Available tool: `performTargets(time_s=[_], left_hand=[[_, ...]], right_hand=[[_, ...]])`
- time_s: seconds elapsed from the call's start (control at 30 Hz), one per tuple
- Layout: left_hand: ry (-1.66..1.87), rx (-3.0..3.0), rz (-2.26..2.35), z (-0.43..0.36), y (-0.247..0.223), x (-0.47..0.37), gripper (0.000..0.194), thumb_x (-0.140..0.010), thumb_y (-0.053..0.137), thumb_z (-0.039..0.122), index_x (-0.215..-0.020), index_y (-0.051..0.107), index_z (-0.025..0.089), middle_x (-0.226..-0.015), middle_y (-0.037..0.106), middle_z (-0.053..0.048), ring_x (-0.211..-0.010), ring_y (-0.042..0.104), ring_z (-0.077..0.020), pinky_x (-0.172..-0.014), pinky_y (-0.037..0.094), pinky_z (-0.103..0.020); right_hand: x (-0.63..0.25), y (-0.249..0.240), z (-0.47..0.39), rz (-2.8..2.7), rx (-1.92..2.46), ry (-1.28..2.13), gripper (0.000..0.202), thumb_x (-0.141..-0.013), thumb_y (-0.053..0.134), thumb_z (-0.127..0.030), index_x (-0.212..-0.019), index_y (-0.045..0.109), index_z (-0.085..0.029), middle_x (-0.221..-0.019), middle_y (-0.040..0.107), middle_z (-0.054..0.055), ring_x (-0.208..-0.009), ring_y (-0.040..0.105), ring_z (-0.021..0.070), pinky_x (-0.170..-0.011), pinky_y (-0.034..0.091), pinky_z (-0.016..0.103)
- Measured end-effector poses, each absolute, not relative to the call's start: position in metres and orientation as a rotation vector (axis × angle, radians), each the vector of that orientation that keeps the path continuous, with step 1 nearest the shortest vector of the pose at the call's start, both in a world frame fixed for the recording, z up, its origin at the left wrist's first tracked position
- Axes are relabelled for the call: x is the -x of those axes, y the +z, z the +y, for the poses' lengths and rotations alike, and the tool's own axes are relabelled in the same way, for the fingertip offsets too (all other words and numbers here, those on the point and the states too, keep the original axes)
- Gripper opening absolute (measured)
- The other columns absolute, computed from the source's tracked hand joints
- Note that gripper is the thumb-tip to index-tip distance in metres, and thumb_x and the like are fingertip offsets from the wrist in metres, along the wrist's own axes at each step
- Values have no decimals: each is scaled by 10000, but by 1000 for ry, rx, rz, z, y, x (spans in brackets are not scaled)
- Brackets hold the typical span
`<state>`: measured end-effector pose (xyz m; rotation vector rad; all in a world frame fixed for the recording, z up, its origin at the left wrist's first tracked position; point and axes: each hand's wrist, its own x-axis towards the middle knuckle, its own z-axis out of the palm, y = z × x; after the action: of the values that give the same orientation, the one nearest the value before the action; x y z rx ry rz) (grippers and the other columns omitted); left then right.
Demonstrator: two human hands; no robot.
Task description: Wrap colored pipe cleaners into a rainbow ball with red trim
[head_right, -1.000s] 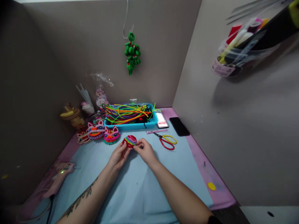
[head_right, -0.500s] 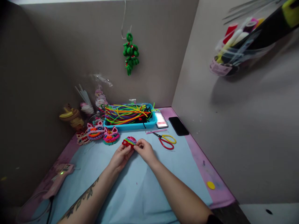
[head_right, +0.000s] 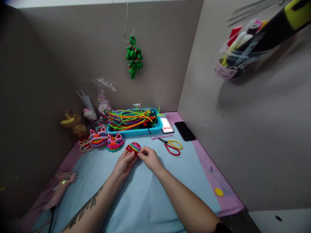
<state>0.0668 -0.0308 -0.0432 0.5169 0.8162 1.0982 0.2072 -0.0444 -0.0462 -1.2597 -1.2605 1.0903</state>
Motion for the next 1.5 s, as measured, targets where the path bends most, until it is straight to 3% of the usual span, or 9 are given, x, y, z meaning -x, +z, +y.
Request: performTargets(time_s=[0.23,0.67,0.83,1.1,1.3,1.5], left_hand=[[1034,-547,765,-32,-40,-65,389,-626,805,174,-979,643,150,-925,705,-72,-864,661,-179,-864,502,-304],[1061,-529,781,-31,-42,-66,312,-627,809,212,-899,672,147,-900,692,-60,-836,650,-162,-865,485,-287],[1073,-628,738,-33,-43,-69,395,-593,821,154,-955,664,157,-939,689,-68,-896,647,-175,-899,464,-292],[1118,-600,802,-30,-43,-67,338,-573,827,145,-868,660,133,-857,695,-61,-799,646,-155,-837,475,-276],[1112,-631,806,-30,-43,-66,310,-629,808,236,-884,666,131,-879,695,-78,-818,646,-167,-818,482,-285],[1170,-658,861,-31,-40,-68,342,-570,841,244,-847,669,142,-838,703,-58,-764,646,-159,-792,482,-286]], right_hand=[[-207,-47,-44,-1258,1260,1099,173,-699,611,-324,-640,515,-193,-577,485,-49,-562,435,118,-567,357,245],[-208,-47,-45,-1271,1283,1050,184,-728,588,-330,-645,496,-194,-583,468,-48,-569,430,118,-566,359,242],[-207,-47,-45,-1254,1270,1060,192,-726,593,-348,-653,502,-195,-592,478,-43,-570,439,120,-565,363,246],[-209,-50,-43,-1277,1250,1067,105,-701,598,-286,-712,553,-192,-652,559,-30,-633,512,137,-634,420,262],[-212,-46,-45,-1331,1276,1051,77,-683,592,-252,-664,549,-191,-634,542,-26,-604,485,130,-589,395,250],[-214,-38,-47,-1306,1202,1100,106,-689,604,-274,-665,542,-192,-615,520,-36,-581,471,117,-561,387,238]])
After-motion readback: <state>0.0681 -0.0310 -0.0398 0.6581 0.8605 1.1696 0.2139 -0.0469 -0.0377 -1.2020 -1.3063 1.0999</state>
